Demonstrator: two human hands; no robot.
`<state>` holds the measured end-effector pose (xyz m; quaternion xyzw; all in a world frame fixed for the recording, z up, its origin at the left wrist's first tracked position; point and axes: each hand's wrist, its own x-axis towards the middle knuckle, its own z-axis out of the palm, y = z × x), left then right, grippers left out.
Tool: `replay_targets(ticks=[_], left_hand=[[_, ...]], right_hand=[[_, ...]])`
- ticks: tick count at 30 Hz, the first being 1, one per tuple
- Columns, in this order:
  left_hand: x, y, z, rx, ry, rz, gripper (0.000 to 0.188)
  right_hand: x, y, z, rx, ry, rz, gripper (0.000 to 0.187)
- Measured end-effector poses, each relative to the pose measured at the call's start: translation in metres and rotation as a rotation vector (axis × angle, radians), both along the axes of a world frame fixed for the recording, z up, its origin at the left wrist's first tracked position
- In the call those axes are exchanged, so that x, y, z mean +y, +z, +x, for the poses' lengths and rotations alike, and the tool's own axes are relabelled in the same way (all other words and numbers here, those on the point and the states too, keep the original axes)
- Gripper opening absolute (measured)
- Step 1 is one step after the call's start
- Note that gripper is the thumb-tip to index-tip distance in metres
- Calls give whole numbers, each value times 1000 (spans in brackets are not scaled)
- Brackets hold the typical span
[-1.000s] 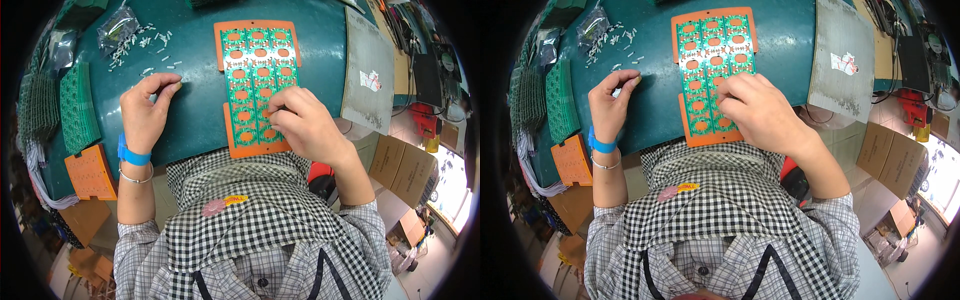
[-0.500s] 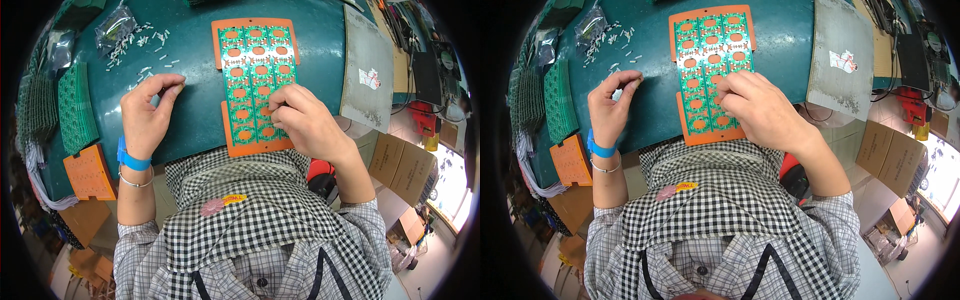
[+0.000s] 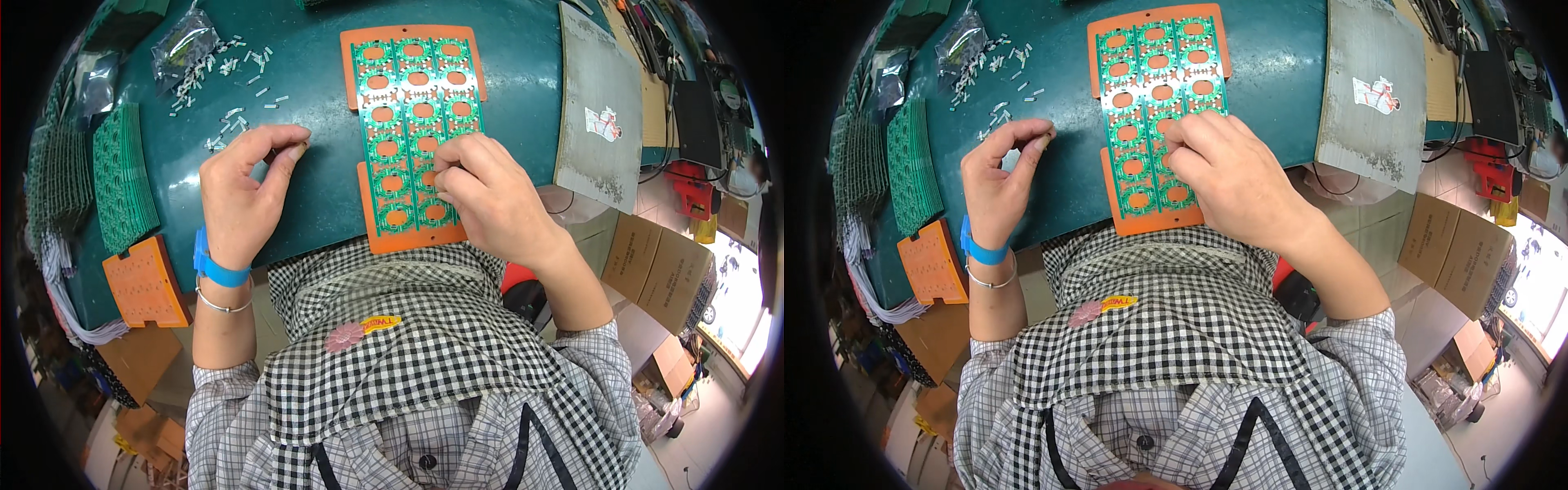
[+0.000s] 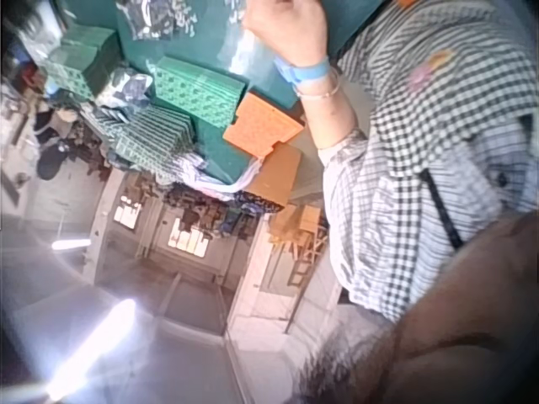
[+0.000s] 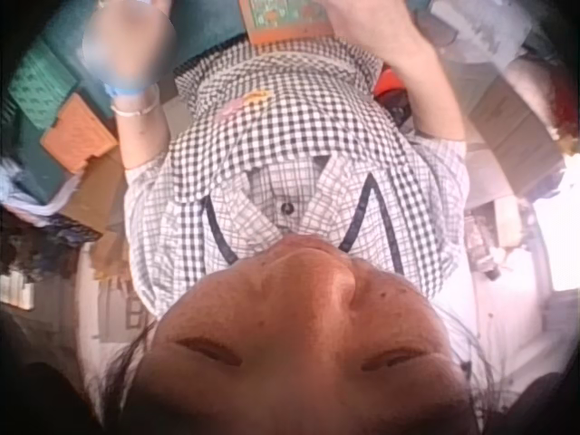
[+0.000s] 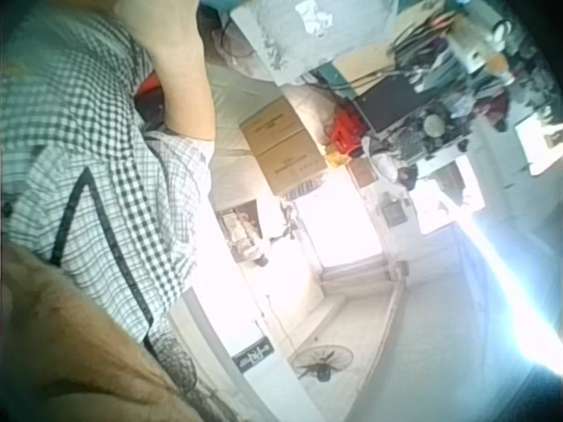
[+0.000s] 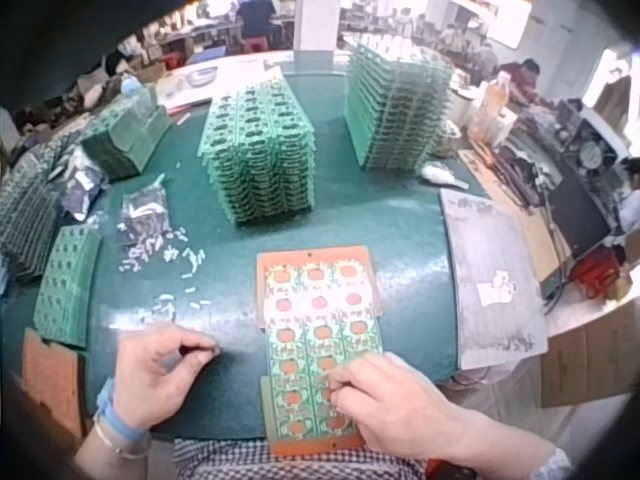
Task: The person places small cylindrical components into holes on a green circuit board held in an orange jig. They pick components from a pile on the table and insert them one by one into the board's grid of holes, occasionally adjusting the board's position.
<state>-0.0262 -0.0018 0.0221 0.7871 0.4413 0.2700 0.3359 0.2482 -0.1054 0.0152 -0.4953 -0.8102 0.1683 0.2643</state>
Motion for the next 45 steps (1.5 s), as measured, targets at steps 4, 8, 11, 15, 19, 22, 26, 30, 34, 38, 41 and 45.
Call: replay_targets(ticks=[4,8,11,15,19,22,26,30,34,38,41,45], left_hand=[[-7,4,3,-3,-23,-17,16],[-14,9,9,-88,-30,-84,21],[-21,11,13,-168,-48,-154,27],[-30,17,21,-270,-72,-271,33],[-45,20,35,-402,-74,-416,33],[-57,18,45,-477,-58,-400,30],[-55,13,36,-436,-96,-412,23],[-21,8,2,-71,-11,136,19],[19,-5,-40,329,61,303,19],[28,-15,-44,381,21,269,16],[29,-17,-42,409,12,260,17],[30,-17,-39,283,50,191,16]], right_hand=[[0,3,3,-80,76,-10,15],[-1,8,2,-125,120,-21,15],[-1,6,4,-78,109,-44,17],[7,19,6,129,67,-64,24],[18,27,-23,420,-7,-20,28],[21,27,-27,402,38,22,24],[23,29,-27,457,18,-64,18],[38,31,6,506,-136,-184,10],[76,9,57,480,-321,-271,10],[108,-7,72,257,-342,-137,9],[123,-10,73,212,-341,-143,8],[133,-14,74,197,-310,-155,9]])
